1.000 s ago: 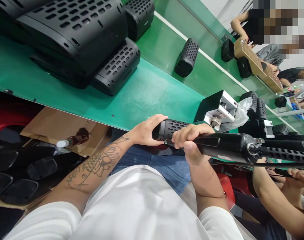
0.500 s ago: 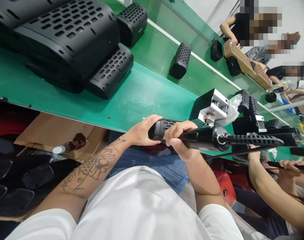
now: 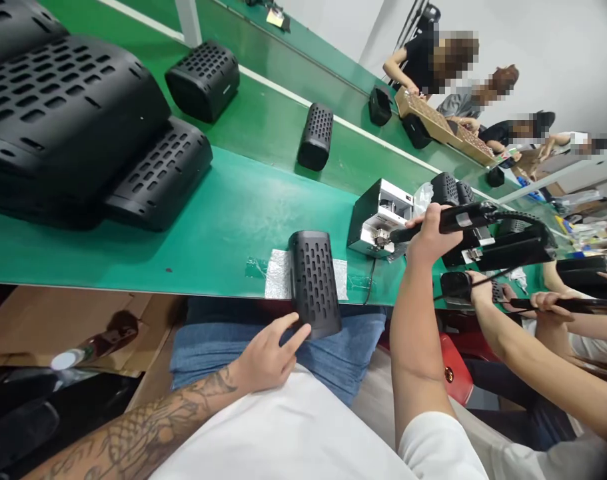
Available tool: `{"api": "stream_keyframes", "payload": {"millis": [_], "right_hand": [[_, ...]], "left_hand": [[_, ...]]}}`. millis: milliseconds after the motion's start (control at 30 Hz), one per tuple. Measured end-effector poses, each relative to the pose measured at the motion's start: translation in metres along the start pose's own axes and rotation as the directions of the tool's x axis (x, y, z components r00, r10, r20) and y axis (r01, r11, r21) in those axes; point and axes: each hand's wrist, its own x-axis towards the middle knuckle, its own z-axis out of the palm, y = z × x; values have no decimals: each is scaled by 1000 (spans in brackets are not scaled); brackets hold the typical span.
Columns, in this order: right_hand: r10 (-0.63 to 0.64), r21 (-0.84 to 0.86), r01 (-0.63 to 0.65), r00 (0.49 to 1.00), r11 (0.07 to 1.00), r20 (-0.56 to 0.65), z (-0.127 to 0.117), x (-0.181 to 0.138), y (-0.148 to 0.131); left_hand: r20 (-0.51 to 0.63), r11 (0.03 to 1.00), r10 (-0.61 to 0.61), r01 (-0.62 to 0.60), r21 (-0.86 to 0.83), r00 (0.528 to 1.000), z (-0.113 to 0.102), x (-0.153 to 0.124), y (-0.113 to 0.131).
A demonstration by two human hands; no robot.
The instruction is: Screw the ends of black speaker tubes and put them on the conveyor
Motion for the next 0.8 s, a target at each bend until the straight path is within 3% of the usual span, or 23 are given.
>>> {"api": "stream_keyframes", "payload": {"millis": [67, 167, 267, 367, 467, 567, 667, 800], "right_hand": [[34, 24, -35, 999, 999, 26, -4, -1, 14], [65, 45, -67, 996, 997, 54, -8, -8, 18], [76, 67, -80, 995, 995, 59, -12, -13, 9], [74, 120, -81, 995, 989, 67, -19, -19, -16], [38, 251, -68, 991, 966, 125, -34, -31, -54], [-45, 394, -65, 964, 917, 264, -51, -51, -91], [-82, 421, -100, 916, 901, 393, -57, -73, -111], [-61, 392, -114, 912, 913, 406, -46, -94, -108]], "left_hand": [[80, 991, 107, -100, -91, 991, -15, 25, -7], [182, 981, 192, -188, -36, 964, -54, 89, -22], [372, 972, 189, -227, 61, 909, -94, 161, -38], [478, 959, 176, -260, 115, 860, -112, 205, -43], [459, 910, 32, -216, 355, 888, -105, 211, -30], [323, 828, -164, -48, 559, 932, -90, 201, -9], [228, 782, -291, 94, 616, 929, -82, 195, 1], [220, 781, -329, 134, 609, 918, -81, 195, 2]]}}
